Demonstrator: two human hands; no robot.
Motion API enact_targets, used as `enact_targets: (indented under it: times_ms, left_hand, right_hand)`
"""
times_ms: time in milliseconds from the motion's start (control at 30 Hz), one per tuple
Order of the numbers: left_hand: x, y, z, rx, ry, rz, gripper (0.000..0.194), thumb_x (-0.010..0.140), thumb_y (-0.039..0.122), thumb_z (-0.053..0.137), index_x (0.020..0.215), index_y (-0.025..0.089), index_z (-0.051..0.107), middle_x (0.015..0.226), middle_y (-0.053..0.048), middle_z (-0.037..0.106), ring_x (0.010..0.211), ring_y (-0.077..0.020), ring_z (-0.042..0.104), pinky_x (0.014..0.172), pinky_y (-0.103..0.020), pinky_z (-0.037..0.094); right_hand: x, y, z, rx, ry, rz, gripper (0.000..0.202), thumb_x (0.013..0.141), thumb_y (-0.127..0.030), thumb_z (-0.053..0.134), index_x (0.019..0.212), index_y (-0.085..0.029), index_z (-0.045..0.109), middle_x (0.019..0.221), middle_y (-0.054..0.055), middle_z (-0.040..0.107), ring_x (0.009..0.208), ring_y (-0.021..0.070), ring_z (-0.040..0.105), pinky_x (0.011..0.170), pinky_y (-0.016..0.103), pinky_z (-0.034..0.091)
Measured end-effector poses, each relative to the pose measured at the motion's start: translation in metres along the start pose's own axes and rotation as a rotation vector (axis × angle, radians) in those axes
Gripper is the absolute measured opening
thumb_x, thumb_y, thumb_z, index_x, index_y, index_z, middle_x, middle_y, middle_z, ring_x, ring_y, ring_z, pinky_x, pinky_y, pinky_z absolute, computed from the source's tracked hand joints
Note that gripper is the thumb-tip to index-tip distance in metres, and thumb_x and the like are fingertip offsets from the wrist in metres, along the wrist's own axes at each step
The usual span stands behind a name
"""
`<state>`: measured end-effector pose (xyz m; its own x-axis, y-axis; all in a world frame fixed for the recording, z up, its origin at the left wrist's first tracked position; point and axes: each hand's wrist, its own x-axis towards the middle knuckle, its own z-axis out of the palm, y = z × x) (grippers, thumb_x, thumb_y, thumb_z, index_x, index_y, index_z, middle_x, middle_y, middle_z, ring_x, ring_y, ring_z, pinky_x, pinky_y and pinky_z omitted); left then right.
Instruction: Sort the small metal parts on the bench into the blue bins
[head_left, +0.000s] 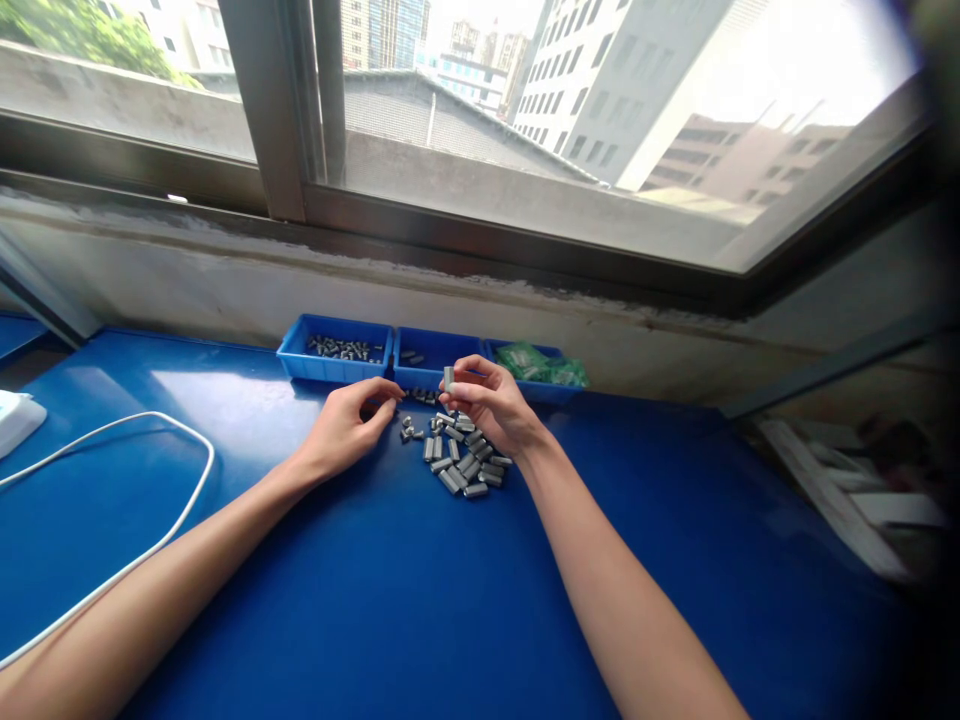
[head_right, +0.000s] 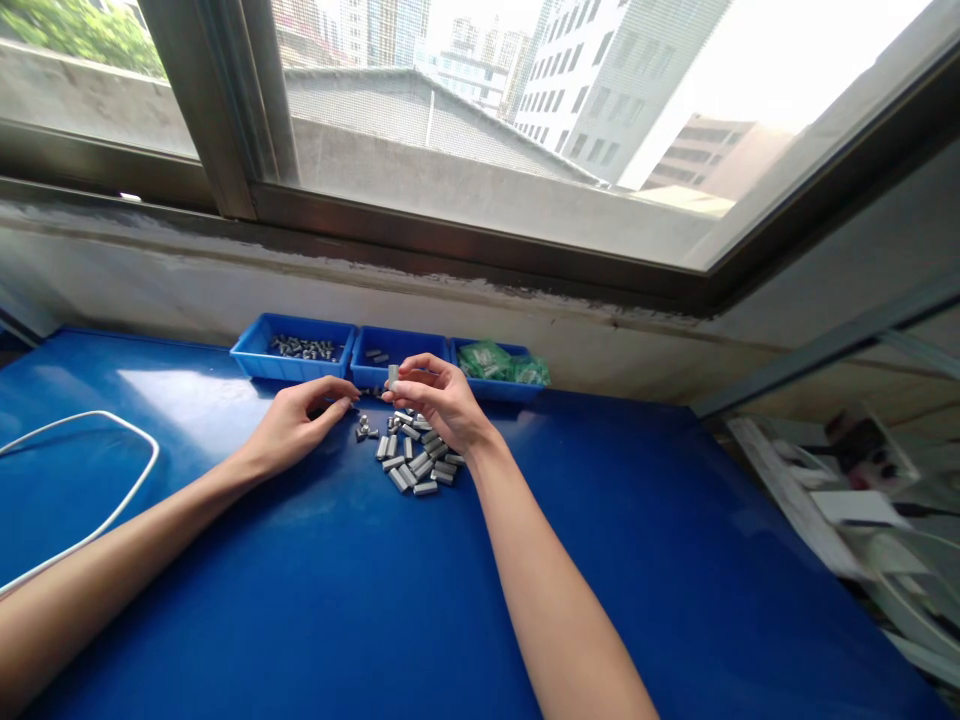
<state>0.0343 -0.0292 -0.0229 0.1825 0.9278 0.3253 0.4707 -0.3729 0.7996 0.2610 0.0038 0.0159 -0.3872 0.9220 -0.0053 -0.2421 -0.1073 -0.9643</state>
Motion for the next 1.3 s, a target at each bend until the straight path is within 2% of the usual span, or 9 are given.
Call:
enact_targets:
  times_ms: [167, 267, 433, 500, 567, 667, 767, 900, 1300]
  left_hand:
    - [-0.002, -0.001, 0.001, 0.128, -0.027, 0.106, 0.029, 0.096, 0.029, 0.052, 0.117, 0.020, 0.070, 0.118, -0.009, 0.072, 0.107, -0.0234, 0.066, 0.098, -0.039, 0.052]
    - [-0.003, -0.002, 0.003, 0.212, -0.084, 0.200, 0.036, 0.099, 0.030, 0.049, 0.127, 0.018, 0.067, 0.130, -0.010, 0.068, 0.126, -0.0261, 0.056, 0.112, -0.044, 0.044]
    - [-0.005, -0.001, 0.007, 0.350, -0.189, 0.263, 0.047, 0.102, 0.039, 0.046, 0.143, 0.019, 0.057, 0.146, -0.012, 0.057, 0.136, -0.0301, 0.047, 0.117, -0.051, 0.038]
    - [-0.005, -0.001, 0.008, 0.391, -0.217, 0.261, 0.050, 0.103, 0.041, 0.044, 0.147, 0.020, 0.053, 0.148, -0.013, 0.055, 0.137, -0.0315, 0.046, 0.117, -0.053, 0.037]
    - [-0.006, 0.000, 0.008, 0.409, -0.227, 0.256, 0.051, 0.103, 0.043, 0.043, 0.147, 0.020, 0.052, 0.148, -0.013, 0.055, 0.137, -0.0315, 0.047, 0.117, -0.053, 0.037]
    - [-0.007, 0.000, 0.008, 0.385, -0.205, 0.239, 0.050, 0.104, 0.041, 0.041, 0.146, 0.018, 0.053, 0.144, -0.014, 0.056, 0.134, -0.0294, 0.050, 0.115, -0.049, 0.040]
    - [-0.007, 0.000, 0.008, 0.338, -0.158, 0.203, 0.048, 0.104, 0.039, 0.042, 0.143, 0.015, 0.055, 0.141, -0.015, 0.057, 0.130, -0.0272, 0.054, 0.114, -0.044, 0.043]
    - [-0.007, -0.003, 0.010, 0.303, -0.080, 0.158, 0.045, 0.102, 0.036, 0.045, 0.138, 0.014, 0.059, 0.142, -0.015, 0.057, 0.130, -0.0261, 0.056, 0.114, -0.041, 0.044]
    - [-0.005, -0.007, 0.008, 0.279, -0.088, 0.148, 0.044, 0.100, 0.028, 0.045, 0.139, 0.012, 0.058, 0.138, -0.014, 0.062, 0.128, -0.0259, 0.057, 0.113, -0.044, 0.045]
  right_hand:
    - [0.001, -0.005, -0.003, -0.076, 0.032, -0.046, 0.035, 0.062, -0.028, 0.089, 0.088, -0.021, 0.066, 0.080, -0.003, 0.072, 0.073, 0.0146, 0.073, 0.071, 0.025, 0.057]
    - [0.005, -0.007, -0.004, -0.215, 0.186, -0.142, 0.033, 0.062, -0.032, 0.090, 0.083, -0.018, 0.067, 0.077, 0.001, 0.073, 0.075, 0.0179, 0.075, 0.073, 0.028, 0.059]
    - [0.008, -0.012, -0.005, -0.488, 0.449, -0.257, 0.023, 0.071, -0.035, 0.081, 0.079, -0.017, 0.068, 0.078, 0.006, 0.075, 0.076, 0.0212, 0.075, 0.071, 0.031, 0.062]
    - [0.005, -0.017, -0.004, -0.634, 0.411, -0.250, 0.014, 0.077, -0.030, 0.073, 0.082, -0.017, 0.069, 0.078, 0.006, 0.075, 0.072, 0.0206, 0.075, 0.069, 0.030, 0.061]
    - [0.001, -0.023, 0.000, -0.838, 0.274, -0.216, 0.010, 0.080, -0.023, 0.066, 0.087, -0.017, 0.072, 0.082, 0.006, 0.077, 0.074, 0.0201, 0.075, 0.069, 0.028, 0.060]
    - [-0.005, -0.026, 0.007, -1.162, 0.016, -0.170, 0.026, 0.080, -0.012, 0.057, 0.096, -0.018, 0.076, 0.099, 0.006, 0.079, 0.091, 0.0209, 0.075, 0.081, 0.027, 0.057]
    - [-0.008, -0.020, 0.015, -1.355, -0.130, -0.129, 0.041, 0.080, -0.008, 0.052, 0.113, -0.020, 0.074, 0.114, 0.007, 0.077, 0.106, 0.0230, 0.071, 0.093, 0.028, 0.052]
    - [-0.009, -0.013, 0.026, -1.419, -0.148, -0.095, 0.049, 0.081, -0.008, 0.054, 0.124, -0.022, 0.070, 0.122, 0.007, 0.074, 0.112, 0.0234, 0.069, 0.098, 0.027, 0.049]
    - [-0.008, -0.017, 0.022, -1.465, -0.080, -0.067, 0.043, 0.081, -0.010, 0.055, 0.118, -0.023, 0.072, 0.118, 0.007, 0.075, 0.107, 0.0242, 0.070, 0.092, 0.029, 0.050]
